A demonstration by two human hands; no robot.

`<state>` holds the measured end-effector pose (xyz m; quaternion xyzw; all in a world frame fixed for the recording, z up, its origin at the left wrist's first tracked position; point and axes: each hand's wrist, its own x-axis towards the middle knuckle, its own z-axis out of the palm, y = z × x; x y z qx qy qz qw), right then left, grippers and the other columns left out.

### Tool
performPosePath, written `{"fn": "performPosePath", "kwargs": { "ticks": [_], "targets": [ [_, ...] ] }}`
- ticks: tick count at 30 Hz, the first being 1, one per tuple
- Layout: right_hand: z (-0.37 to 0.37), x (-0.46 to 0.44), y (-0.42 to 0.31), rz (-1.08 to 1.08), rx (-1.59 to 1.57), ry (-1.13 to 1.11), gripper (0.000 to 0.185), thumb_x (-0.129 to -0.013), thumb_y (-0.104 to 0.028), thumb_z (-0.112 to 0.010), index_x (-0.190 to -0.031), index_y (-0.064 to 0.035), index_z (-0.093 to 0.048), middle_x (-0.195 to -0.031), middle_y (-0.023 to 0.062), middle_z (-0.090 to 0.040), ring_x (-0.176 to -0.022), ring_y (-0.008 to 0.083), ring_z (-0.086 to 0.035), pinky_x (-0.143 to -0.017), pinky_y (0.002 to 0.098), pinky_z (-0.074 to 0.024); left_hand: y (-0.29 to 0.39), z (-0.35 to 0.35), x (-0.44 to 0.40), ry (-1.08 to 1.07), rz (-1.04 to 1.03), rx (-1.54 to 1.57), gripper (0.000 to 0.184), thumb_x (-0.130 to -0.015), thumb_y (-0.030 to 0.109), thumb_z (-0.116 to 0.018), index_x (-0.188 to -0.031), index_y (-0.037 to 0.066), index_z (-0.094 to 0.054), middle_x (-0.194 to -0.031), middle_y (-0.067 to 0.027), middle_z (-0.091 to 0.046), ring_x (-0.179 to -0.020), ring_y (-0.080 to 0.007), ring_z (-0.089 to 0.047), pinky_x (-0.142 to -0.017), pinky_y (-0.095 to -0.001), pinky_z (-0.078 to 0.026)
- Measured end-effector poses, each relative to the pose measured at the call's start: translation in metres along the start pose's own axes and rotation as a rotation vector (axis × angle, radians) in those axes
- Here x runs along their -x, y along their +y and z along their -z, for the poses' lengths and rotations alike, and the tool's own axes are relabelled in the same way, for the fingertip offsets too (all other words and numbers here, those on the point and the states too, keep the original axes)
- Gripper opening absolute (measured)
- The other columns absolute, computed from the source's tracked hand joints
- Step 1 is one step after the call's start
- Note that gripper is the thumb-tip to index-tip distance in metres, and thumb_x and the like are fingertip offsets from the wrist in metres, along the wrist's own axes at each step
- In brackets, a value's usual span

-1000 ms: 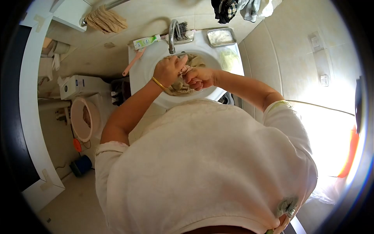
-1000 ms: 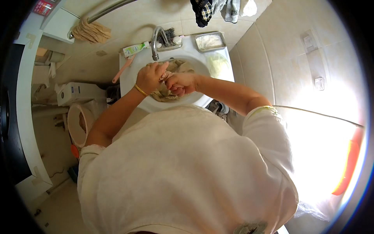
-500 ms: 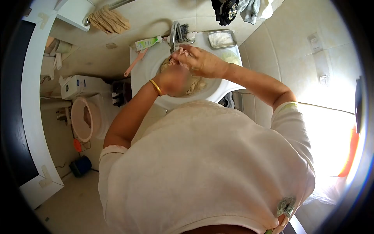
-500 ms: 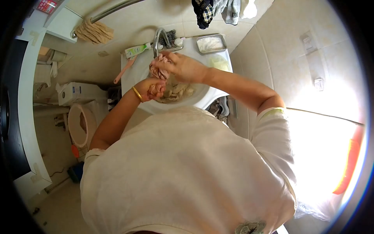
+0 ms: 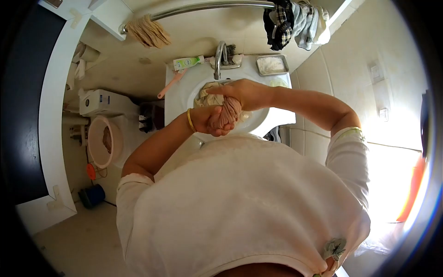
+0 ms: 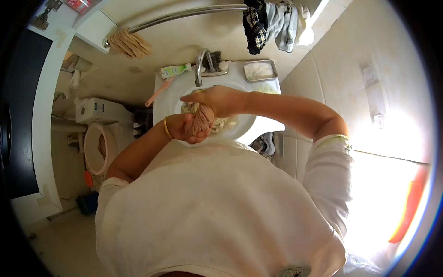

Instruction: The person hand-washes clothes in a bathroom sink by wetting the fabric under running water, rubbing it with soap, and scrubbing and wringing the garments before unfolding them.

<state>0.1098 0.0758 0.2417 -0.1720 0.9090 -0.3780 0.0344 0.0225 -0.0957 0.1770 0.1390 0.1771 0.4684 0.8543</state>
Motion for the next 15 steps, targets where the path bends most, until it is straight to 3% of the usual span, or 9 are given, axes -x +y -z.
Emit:
{"fn": "performPosePath", "kwargs": {
  "ticks": [1, 5, 8, 11, 13, 15],
  "targets": [
    [-0.002, 0.000, 0.001, -0.026, 0.032, -0.048, 0.023, -0.071, -0.012, -0.064, -0.092, -0.0066, -0.059, -0.093, 0.0150, -0.059, -0.087, 0.0327, -0.057, -0.075, 0.0398, -0.0452, -0.002, -0.004, 0.002, -0.032, -0.029, 0.020, 0.051, -0.070, 0.042, -0.068, -0.101, 0.006, -0.050, -0.076, -0.0045, -0.051, -0.054, -0.0126, -0.048, -0.043, -0.0215, -0.034],
    [-0.008, -0.002, 0.009, -0.126, 0.129, -0.192, 0.026, -0.066, -0.013, -0.067, -0.090, -0.0060, -0.059, -0.084, 0.0144, -0.060, -0.084, 0.0326, -0.057, -0.072, 0.0401, -0.0449, 0.011, -0.016, 0.011, 0.139, 0.085, -0.159, 0.038, -0.069, 0.029, -0.072, -0.091, 0.006, -0.052, -0.073, -0.0031, -0.051, -0.054, -0.0104, -0.047, -0.042, -0.0202, -0.033],
    [-0.012, 0.003, 0.016, -0.095, 0.159, -0.187, 0.027, -0.065, -0.011, -0.067, -0.090, -0.0056, -0.058, -0.084, 0.0144, -0.059, -0.084, 0.0325, -0.057, -0.073, 0.0399, -0.0445, 0.015, -0.011, 0.006, 0.402, 0.185, -0.359, 0.034, -0.067, 0.023, -0.074, -0.087, 0.005, -0.053, -0.071, -0.0033, -0.052, -0.053, -0.0099, -0.046, -0.041, -0.0204, -0.033],
    [-0.022, 0.003, 0.024, -0.120, 0.177, -0.122, 0.029, -0.064, -0.011, -0.068, -0.090, -0.0049, -0.057, -0.083, 0.0136, -0.059, -0.085, 0.0326, -0.056, -0.074, 0.0388, -0.0441, 0.027, -0.031, 0.005, 0.656, 0.250, -0.766, 0.034, -0.066, 0.019, -0.075, -0.088, 0.005, -0.052, -0.069, -0.0021, -0.052, -0.054, -0.0091, -0.046, -0.041, -0.0216, -0.034],
    [-0.026, -0.001, 0.027, -0.239, 0.215, -0.115, 0.034, -0.063, -0.013, -0.070, -0.093, -0.0045, -0.057, -0.083, 0.0140, -0.060, -0.083, 0.0333, -0.057, -0.074, 0.0390, -0.0449, 0.029, -0.029, 0.002, 0.823, -0.079, -1.380, 0.030, -0.069, 0.020, -0.071, -0.088, 0.005, -0.052, -0.069, -0.0067, -0.055, -0.058, -0.0172, -0.052, -0.046, -0.0278, -0.039],
    [-0.016, -0.003, 0.021, -0.269, 0.032, -0.036, 0.038, -0.063, -0.013, -0.068, -0.099, -0.0046, -0.058, -0.086, 0.0164, -0.062, -0.082, 0.0333, -0.059, -0.073, 0.0386, -0.0469, 0.018, -0.022, -0.001, 0.962, -0.445, -1.944, 0.026, -0.073, 0.020, -0.066, -0.089, 0.005, -0.052, -0.070, -0.0112, -0.058, -0.061, -0.0253, -0.058, -0.052, -0.0340, -0.045]
  ]
}}
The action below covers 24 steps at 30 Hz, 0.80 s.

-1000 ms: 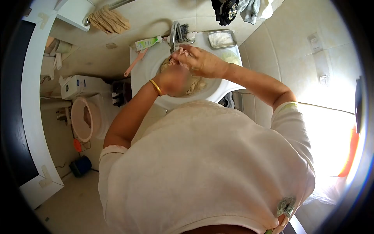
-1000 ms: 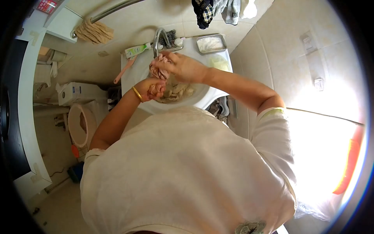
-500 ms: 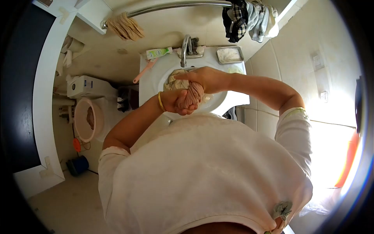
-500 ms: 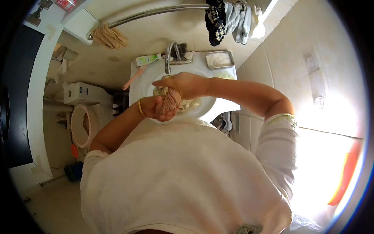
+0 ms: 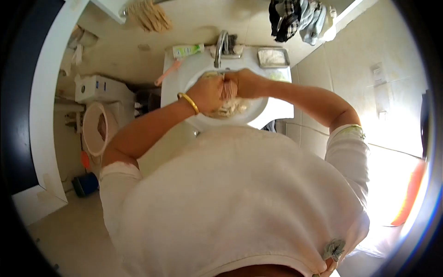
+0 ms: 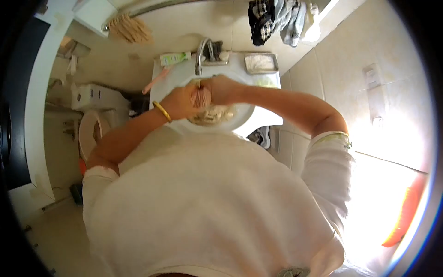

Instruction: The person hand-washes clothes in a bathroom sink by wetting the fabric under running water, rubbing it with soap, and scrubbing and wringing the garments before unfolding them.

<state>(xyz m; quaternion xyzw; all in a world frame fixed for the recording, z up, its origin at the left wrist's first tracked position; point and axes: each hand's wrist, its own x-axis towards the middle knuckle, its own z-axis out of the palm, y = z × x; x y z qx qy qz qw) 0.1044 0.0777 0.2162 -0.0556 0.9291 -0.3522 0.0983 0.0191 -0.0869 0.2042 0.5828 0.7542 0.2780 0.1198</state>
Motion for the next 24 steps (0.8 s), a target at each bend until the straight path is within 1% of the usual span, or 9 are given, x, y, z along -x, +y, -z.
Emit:
{"fn": "performPosePath", "kwargs": {
  "ticks": [1, 3, 4, 7, 11, 15, 18, 21, 24],
  "targets": [
    [-0.005, -0.003, 0.013, 0.002, -0.138, 0.046, 0.039, -0.062, -0.016, -0.070, -0.097, -0.0032, -0.058, -0.085, 0.0168, -0.062, -0.081, 0.0335, -0.059, -0.072, 0.0364, -0.0473, -0.001, -0.003, 0.001, 0.004, 0.041, -0.053, 0.025, -0.072, 0.019, -0.065, -0.088, 0.005, -0.052, -0.072, -0.0121, -0.059, -0.063, -0.0274, -0.058, -0.053, -0.0355, -0.045],
    [-0.013, -0.007, 0.024, -0.141, -0.305, -0.023, 0.033, -0.064, -0.016, -0.069, -0.092, -0.0027, -0.058, -0.075, 0.0120, -0.061, -0.062, 0.0231, -0.058, -0.056, 0.0307, -0.0465, -0.006, -0.004, -0.009, 0.017, 0.088, -0.171, 0.021, -0.071, 0.018, -0.063, -0.086, 0.006, -0.052, -0.076, -0.0137, -0.059, -0.067, -0.0317, -0.058, -0.057, -0.0383, -0.046],
    [-0.016, -0.007, 0.024, -0.251, -0.469, -0.087, 0.029, -0.065, -0.015, -0.068, -0.090, -0.0029, -0.059, -0.070, 0.0093, -0.059, -0.054, 0.0189, -0.055, -0.048, 0.0290, -0.0445, -0.011, -0.006, -0.011, 0.071, 0.025, -0.211, 0.019, -0.070, 0.016, -0.062, -0.084, 0.007, -0.052, -0.076, -0.0123, -0.058, -0.066, -0.0308, -0.058, -0.056, -0.0380, -0.045],
    [-0.024, -0.003, 0.018, -0.456, -0.931, -0.148, 0.015, -0.069, -0.009, -0.063, -0.082, -0.0065, -0.055, -0.058, 0.0022, -0.049, -0.043, 0.0102, -0.043, -0.037, 0.0236, -0.0309, -0.027, -0.014, -0.016, 0.212, -0.139, -0.313, 0.014, -0.069, 0.010, -0.059, -0.081, 0.009, -0.053, -0.074, -0.0091, -0.056, -0.063, -0.0286, -0.057, -0.054, -0.0368, -0.045],
    [-0.043, -0.001, 0.026, -0.441, -1.590, -0.299, 0.017, -0.073, -0.001, -0.052, -0.070, -0.0136, -0.040, -0.052, -0.0022, -0.037, -0.040, 0.0068, -0.031, -0.036, 0.0215, -0.0186, -0.034, -0.018, -0.024, 0.295, -0.241, -0.390, 0.014, -0.068, 0.007, -0.058, -0.081, 0.010, -0.054, -0.072, -0.0073, -0.054, -0.061, -0.0266, -0.056, -0.051, -0.0352, -0.044],
    [-0.055, 0.003, 0.024, -0.285, -1.884, -0.275, 0.013, -0.075, -0.006, -0.052, -0.071, -0.0139, -0.042, -0.052, -0.0039, -0.037, -0.040, 0.0054, -0.030, -0.037, 0.0198, -0.0203, -0.034, -0.022, -0.034, 0.418, -0.244, -0.416, 0.017, -0.066, 0.006, -0.059, -0.082, 0.009, -0.056, -0.072, -0.0070, -0.054, -0.060, -0.0260, -0.056, -0.050, -0.0349, -0.044],
    [-0.061, 0.002, 0.028, -0.262, -1.991, -0.275, 0.012, -0.075, -0.006, -0.052, -0.073, -0.0138, -0.043, -0.051, -0.0038, -0.037, -0.040, 0.0054, -0.030, -0.037, 0.0190, -0.0207, -0.031, -0.028, -0.038, 0.512, -0.240, -0.362, 0.013, -0.066, 0.010, -0.059, -0.075, 0.011, -0.050, -0.065, -0.0065, -0.050, -0.056, -0.0256, -0.054, -0.046, -0.0365, -0.042],
    [-0.062, 0.002, 0.030, -0.273, -1.987, -0.284, 0.010, -0.076, -0.006, -0.051, -0.074, -0.0131, -0.044, -0.052, -0.0038, -0.037, -0.041, 0.0050, -0.030, -0.037, 0.0185, -0.0204, -0.036, -0.036, -0.036, 0.548, -0.211, -0.316, 0.012, -0.068, 0.009, -0.059, -0.077, 0.011, -0.051, -0.065, -0.0070, -0.051, -0.056, -0.0270, -0.054, -0.046, -0.0376, -0.042],
    [-0.065, -0.001, 0.046, -0.185, -1.919, -0.355, 0.009, -0.076, -0.006, -0.055, -0.082, -0.0092, -0.049, -0.055, -0.0029, -0.040, -0.043, 0.0045, -0.033, -0.038, 0.0179, -0.0238, -0.038, -0.039, -0.031, 0.414, -0.056, -0.314, 0.025, -0.063, 0.006, -0.062, -0.087, 0.008, -0.055, -0.075, -0.0085, -0.057, -0.066, -0.0308, -0.057, -0.055, -0.0375, -0.045]
  ]
}}
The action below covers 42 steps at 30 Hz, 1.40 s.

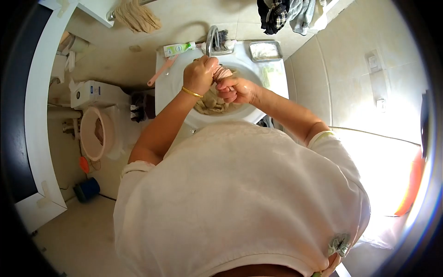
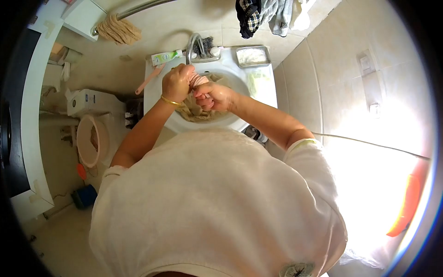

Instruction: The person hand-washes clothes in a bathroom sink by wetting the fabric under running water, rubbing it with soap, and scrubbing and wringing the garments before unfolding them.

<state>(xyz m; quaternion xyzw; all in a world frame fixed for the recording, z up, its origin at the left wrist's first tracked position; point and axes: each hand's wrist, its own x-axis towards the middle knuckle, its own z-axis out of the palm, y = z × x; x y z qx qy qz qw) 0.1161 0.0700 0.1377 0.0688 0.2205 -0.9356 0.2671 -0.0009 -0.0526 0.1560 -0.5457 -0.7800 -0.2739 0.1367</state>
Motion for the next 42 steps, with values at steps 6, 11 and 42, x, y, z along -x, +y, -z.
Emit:
{"fn": "performPosePath", "kwargs": {
  "ticks": [6, 11, 42],
  "targets": [
    [-0.011, 0.011, -0.033, 0.452, 1.343, 0.383, 0.035, -0.070, -0.012, -0.070, -0.100, -0.0038, -0.055, -0.086, 0.0039, -0.055, -0.072, 0.0118, -0.054, -0.063, 0.0235, -0.0462, 0.006, 0.016, 0.008, -0.051, 0.174, 0.159, 0.027, -0.064, 0.004, -0.064, -0.088, 0.005, -0.053, -0.073, -0.0145, -0.056, -0.066, -0.0344, -0.056, -0.058, -0.0429, -0.045],
    [-0.024, 0.025, -0.064, 0.602, 1.305, 0.389, 0.044, -0.073, -0.013, -0.071, -0.110, -0.0033, -0.051, -0.101, 0.0081, -0.052, -0.092, 0.0152, -0.052, -0.082, 0.0271, -0.0432, -0.006, 0.049, 0.001, -0.277, 0.622, 0.867, 0.039, -0.065, 0.006, -0.071, -0.099, 0.005, -0.052, -0.082, -0.0065, -0.059, -0.070, -0.0177, -0.057, -0.052, -0.0299, -0.044],
    [-0.130, 0.063, -0.118, 1.256, 0.169, 0.137, 0.011, -0.090, -0.014, -0.049, -0.094, -0.0081, -0.056, -0.094, 0.0062, -0.061, -0.089, 0.0181, -0.058, -0.083, 0.0344, -0.0467, -0.045, 0.123, 0.036, 0.138, 1.107, 1.722, 0.016, -0.086, 0.026, -0.053, -0.085, 0.010, -0.053, -0.064, 0.0025, -0.046, -0.050, -0.0083, -0.042, -0.046, -0.0209, -0.032]
  ]
}}
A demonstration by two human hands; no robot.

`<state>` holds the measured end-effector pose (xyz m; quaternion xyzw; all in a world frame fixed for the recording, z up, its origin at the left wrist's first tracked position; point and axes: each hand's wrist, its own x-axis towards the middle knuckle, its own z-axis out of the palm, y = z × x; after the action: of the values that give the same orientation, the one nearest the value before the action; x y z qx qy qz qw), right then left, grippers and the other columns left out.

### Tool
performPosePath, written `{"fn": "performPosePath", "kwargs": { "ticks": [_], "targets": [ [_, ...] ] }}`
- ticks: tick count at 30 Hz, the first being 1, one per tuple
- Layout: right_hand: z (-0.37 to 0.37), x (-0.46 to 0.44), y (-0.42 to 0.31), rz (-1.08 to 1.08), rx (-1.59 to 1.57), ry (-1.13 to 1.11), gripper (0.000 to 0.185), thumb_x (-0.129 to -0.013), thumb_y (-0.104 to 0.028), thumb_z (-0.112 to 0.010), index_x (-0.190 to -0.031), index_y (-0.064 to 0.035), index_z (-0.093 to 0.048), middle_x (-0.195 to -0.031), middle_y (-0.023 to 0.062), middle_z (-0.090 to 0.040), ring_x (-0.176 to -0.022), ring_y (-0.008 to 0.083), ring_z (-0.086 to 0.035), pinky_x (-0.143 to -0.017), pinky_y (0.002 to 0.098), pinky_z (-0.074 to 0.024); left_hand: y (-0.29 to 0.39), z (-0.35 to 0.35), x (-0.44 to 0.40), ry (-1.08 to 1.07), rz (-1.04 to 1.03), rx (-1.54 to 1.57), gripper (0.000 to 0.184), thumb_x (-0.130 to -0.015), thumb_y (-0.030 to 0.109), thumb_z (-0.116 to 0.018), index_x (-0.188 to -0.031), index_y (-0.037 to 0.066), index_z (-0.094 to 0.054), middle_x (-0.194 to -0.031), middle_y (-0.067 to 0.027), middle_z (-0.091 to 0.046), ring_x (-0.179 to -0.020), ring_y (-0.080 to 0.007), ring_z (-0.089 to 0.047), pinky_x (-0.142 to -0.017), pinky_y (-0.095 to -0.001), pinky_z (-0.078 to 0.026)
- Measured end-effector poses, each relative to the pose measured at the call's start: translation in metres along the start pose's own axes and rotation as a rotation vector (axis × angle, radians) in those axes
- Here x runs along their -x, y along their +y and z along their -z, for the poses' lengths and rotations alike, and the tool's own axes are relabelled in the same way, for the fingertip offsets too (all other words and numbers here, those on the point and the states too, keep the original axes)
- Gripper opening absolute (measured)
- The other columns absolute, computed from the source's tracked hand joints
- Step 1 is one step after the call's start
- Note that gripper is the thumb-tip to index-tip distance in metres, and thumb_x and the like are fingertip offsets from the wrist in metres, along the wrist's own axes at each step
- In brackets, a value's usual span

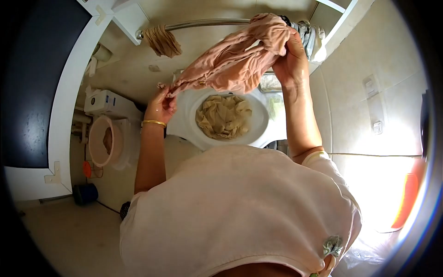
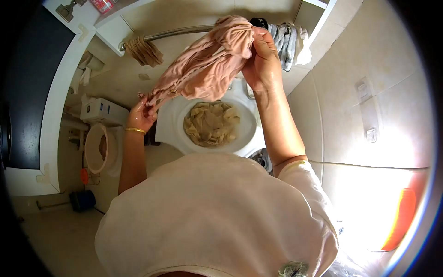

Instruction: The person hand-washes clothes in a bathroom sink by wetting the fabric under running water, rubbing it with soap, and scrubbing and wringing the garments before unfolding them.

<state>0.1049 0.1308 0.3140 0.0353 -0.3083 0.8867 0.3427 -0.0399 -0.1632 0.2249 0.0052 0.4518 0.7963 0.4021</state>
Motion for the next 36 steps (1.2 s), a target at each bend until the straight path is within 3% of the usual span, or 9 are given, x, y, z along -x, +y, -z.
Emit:
{"fn": "performPosePath", "kwargs": {
  "ticks": [9, 12, 16, 19, 21, 23, 28, 32, 36],
  "targets": [
    [-0.047, 0.000, 0.032, -0.237, 0.138, -0.488, 0.017, -0.090, -0.011, -0.045, -0.104, -0.0044, -0.051, -0.093, 0.0046, -0.058, -0.090, 0.0137, -0.056, -0.080, 0.0286, -0.0468, -0.050, -0.032, -0.023, 0.061, -0.514, -0.524, 0.059, -0.084, 0.034, -0.055, -0.133, 0.010, -0.031, -0.116, -0.0082, -0.048, -0.107, -0.0191, -0.048, -0.081, -0.0318, -0.045],
    [-0.088, 0.011, 0.007, -0.203, -0.176, -0.381, 0.013, -0.088, -0.007, -0.047, -0.099, -0.0028, -0.054, -0.089, 0.0047, -0.059, -0.085, 0.0129, -0.057, -0.076, 0.0279, -0.0483, -0.024, -0.070, 0.013, -0.458, -0.547, -0.487, 0.075, -0.083, 0.037, -0.058, -0.139, 0.010, -0.016, -0.129, -0.0097, -0.037, -0.123, -0.0212, -0.032, -0.100, -0.0383, -0.030],
    [-0.073, 0.011, 0.047, -0.367, 0.763, -0.699, 0.010, -0.086, -0.007, -0.050, -0.092, -0.0018, -0.057, -0.084, 0.0020, -0.058, -0.076, 0.0096, -0.053, -0.069, 0.0236, -0.0444, -0.018, -0.073, 0.006, -0.273, -0.862, -0.776, 0.053, -0.086, 0.032, -0.055, -0.127, 0.005, -0.037, -0.122, -0.0090, -0.043, -0.117, -0.0177, -0.035, -0.098, -0.0349, -0.028],
    [-0.067, 0.005, 0.017, 0.269, 0.730, -0.507, 0.019, -0.089, -0.015, -0.048, -0.100, -0.0017, -0.054, -0.090, 0.0073, -0.061, -0.074, 0.0142, -0.059, -0.066, 0.0244, -0.0476, 0.000, -0.064, 0.011, -0.157, -0.726, -0.379, 0.025, -0.090, 0.024, -0.048, -0.104, 0.003, -0.049, -0.103, -0.0045, -0.050, -0.095, -0.0127, -0.046, -0.082, -0.0285, -0.038],
    [-0.082, 0.013, 0.004, -0.027, 0.252, -0.241, 0.024, -0.087, -0.016, -0.052, -0.106, -0.0017, -0.052, -0.097, 0.0123, -0.059, -0.071, 0.0201, -0.061, -0.061, 0.0254, -0.0482, 0.015, -0.047, 0.017, -0.162, -0.672, -0.270, 0.021, -0.093, 0.021, -0.043, -0.095, 0.002, -0.054, -0.088, -0.0010, -0.055, -0.082, -0.0123, -0.053, -0.076, -0.0256, -0.042],
    [-0.070, 0.014, 0.017, -0.046, 1.280, -0.413, 0.021, -0.087, -0.014, -0.050, -0.101, 0.0000, -0.054, -0.095, 0.0110, -0.060, -0.079, 0.0157, -0.058, -0.069, 0.0248, -0.0462, 0.016, -0.047, 0.028, -0.017, -0.701, -0.536, 0.020, -0.090, 0.020, -0.049, -0.094, 0.002, -0.055, -0.087, -0.0018, -0.057, -0.081, -0.0103, -0.053, -0.073, -0.0250, -0.044],
    [-0.089, 0.009, -0.010, 0.106, 0.280, -0.211, 0.012, -0.083, -0.009, -0.053, -0.093, -0.0022, -0.053, -0.081, 0.0065, -0.058, -0.069, 0.0115, -0.055, -0.061, 0.0254, -0.0473, 0.058, -0.023, 0.030, -0.022, -0.946, -0.227, 0.017, -0.088, 0.018, -0.053, -0.093, 0.002, -0.057, -0.086, -0.0023, -0.056, -0.081, -0.0098, -0.052, -0.072, -0.0248, -0.044],
    [-0.058, 0.014, 0.031, -0.397, 1.228, -0.824, 0.012, -0.085, -0.010, -0.053, -0.094, -0.0025, -0.056, -0.082, 0.0047, -0.057, -0.075, 0.0121, -0.054, -0.074, 0.0262, -0.0441, 0.042, -0.026, 0.027, 0.070, -0.860, -0.440, 0.019, -0.089, 0.018, -0.051, -0.082, 0.001, -0.054, -0.078, -0.0013, -0.054, -0.070, -0.0091, -0.050, -0.068, -0.0246, -0.043],
    [-0.062, 0.002, 0.009, -0.120, 0.195, -0.403, 0.012, -0.089, -0.010, -0.048, -0.093, -0.0014, -0.055, -0.084, 0.0066, -0.059, -0.076, 0.0126, -0.058, -0.069, 0.0248, -0.0481, 0.059, 0.000, 0.020, 0.210, -0.982, -0.875, 0.020, -0.087, 0.021, -0.052, -0.087, 0.001, -0.053, -0.081, -0.0042, -0.054, -0.072, -0.0122, -0.051, -0.067, -0.0276, -0.043]
  ]
}}
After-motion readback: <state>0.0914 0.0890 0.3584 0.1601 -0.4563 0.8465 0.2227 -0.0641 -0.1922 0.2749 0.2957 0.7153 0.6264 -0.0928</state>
